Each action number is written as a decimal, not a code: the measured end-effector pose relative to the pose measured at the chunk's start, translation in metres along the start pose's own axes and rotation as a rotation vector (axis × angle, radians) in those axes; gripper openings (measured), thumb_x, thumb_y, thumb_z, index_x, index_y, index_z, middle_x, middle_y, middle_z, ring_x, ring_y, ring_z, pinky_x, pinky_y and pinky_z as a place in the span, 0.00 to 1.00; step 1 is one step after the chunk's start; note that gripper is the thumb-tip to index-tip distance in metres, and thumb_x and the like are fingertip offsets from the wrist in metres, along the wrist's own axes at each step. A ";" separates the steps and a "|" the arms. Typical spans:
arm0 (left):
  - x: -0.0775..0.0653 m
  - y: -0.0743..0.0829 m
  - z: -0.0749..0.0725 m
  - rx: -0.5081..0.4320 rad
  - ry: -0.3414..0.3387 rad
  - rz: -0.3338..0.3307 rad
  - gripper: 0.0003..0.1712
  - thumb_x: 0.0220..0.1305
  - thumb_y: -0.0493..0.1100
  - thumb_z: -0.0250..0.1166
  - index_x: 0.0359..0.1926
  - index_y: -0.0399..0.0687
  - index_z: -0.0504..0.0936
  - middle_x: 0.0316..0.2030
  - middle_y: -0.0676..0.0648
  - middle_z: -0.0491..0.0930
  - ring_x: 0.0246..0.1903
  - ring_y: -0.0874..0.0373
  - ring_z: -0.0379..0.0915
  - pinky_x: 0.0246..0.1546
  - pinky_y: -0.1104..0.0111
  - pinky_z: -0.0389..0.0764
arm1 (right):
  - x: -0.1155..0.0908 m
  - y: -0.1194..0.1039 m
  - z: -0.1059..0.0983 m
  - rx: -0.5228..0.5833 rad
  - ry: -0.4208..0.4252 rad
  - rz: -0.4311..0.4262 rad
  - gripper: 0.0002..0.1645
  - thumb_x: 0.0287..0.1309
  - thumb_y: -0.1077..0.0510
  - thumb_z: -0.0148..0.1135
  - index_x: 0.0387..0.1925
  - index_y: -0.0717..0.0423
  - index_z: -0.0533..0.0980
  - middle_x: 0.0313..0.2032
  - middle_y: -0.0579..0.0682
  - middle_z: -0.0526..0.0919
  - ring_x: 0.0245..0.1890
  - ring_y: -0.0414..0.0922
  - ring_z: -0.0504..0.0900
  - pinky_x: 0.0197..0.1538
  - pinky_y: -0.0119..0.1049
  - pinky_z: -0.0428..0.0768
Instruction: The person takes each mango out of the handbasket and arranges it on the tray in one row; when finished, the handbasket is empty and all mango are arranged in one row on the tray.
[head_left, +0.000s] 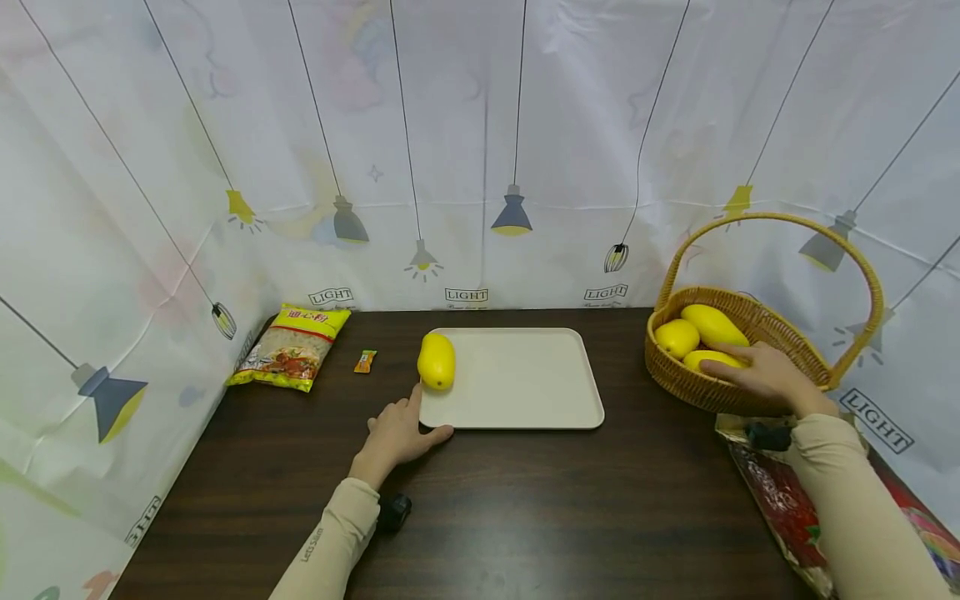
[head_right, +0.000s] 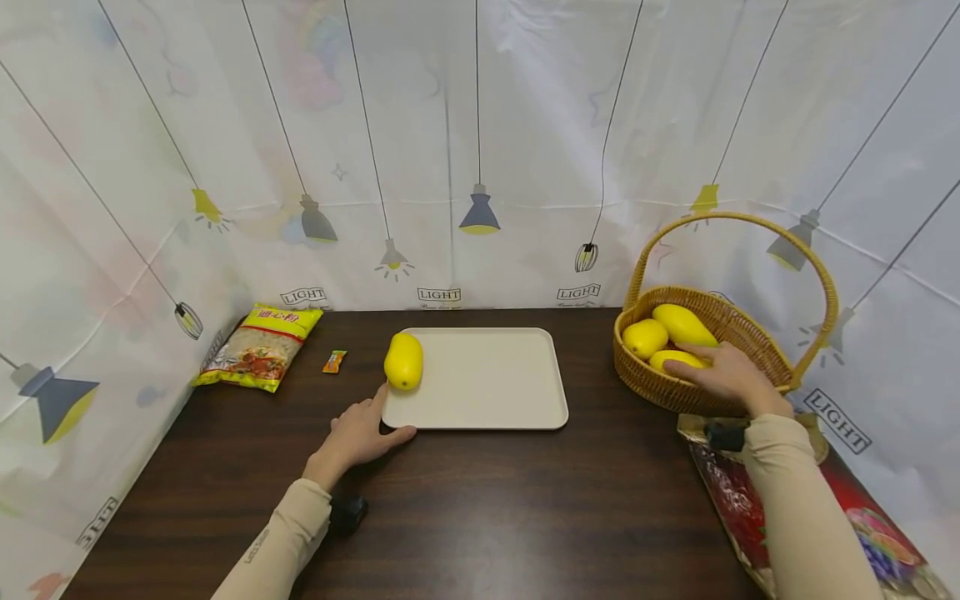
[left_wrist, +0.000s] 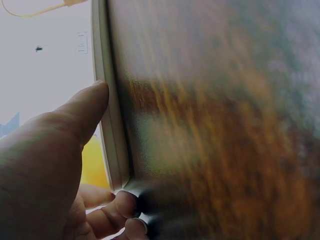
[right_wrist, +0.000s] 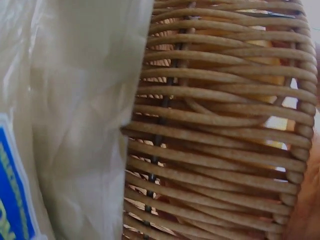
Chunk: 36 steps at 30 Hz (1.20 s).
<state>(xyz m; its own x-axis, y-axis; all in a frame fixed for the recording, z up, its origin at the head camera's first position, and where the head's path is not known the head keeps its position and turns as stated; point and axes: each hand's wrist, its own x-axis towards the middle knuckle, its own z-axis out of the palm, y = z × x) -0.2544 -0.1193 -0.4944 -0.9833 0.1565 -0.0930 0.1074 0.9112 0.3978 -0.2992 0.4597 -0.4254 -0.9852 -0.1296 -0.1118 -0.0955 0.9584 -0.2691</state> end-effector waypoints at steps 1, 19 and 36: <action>0.000 0.000 0.000 -0.001 0.000 0.000 0.60 0.60 0.74 0.62 0.80 0.46 0.50 0.64 0.35 0.75 0.61 0.37 0.73 0.57 0.31 0.68 | 0.000 0.001 0.000 0.004 0.006 0.000 0.49 0.68 0.30 0.51 0.74 0.61 0.62 0.18 0.50 0.63 0.20 0.45 0.62 0.35 0.41 0.68; -0.001 0.001 -0.003 -0.002 0.002 -0.001 0.60 0.60 0.73 0.63 0.80 0.46 0.50 0.64 0.35 0.75 0.61 0.37 0.73 0.56 0.31 0.68 | -0.002 -0.002 -0.005 0.090 0.119 0.017 0.49 0.68 0.30 0.51 0.75 0.59 0.60 0.69 0.79 0.61 0.65 0.77 0.62 0.60 0.75 0.61; -0.001 0.002 -0.003 0.006 -0.005 -0.007 0.59 0.60 0.73 0.63 0.79 0.44 0.51 0.64 0.34 0.75 0.61 0.36 0.73 0.55 0.32 0.69 | 0.004 -0.053 -0.018 0.155 0.229 -0.086 0.42 0.67 0.34 0.57 0.74 0.51 0.65 0.70 0.69 0.67 0.66 0.70 0.66 0.59 0.67 0.66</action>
<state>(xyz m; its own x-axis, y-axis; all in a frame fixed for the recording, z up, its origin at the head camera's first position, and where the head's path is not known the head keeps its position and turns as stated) -0.2531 -0.1189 -0.4910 -0.9833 0.1517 -0.1001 0.1013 0.9146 0.3914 -0.3006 0.4131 -0.3947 -0.9827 -0.1306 0.1315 -0.1741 0.8938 -0.4132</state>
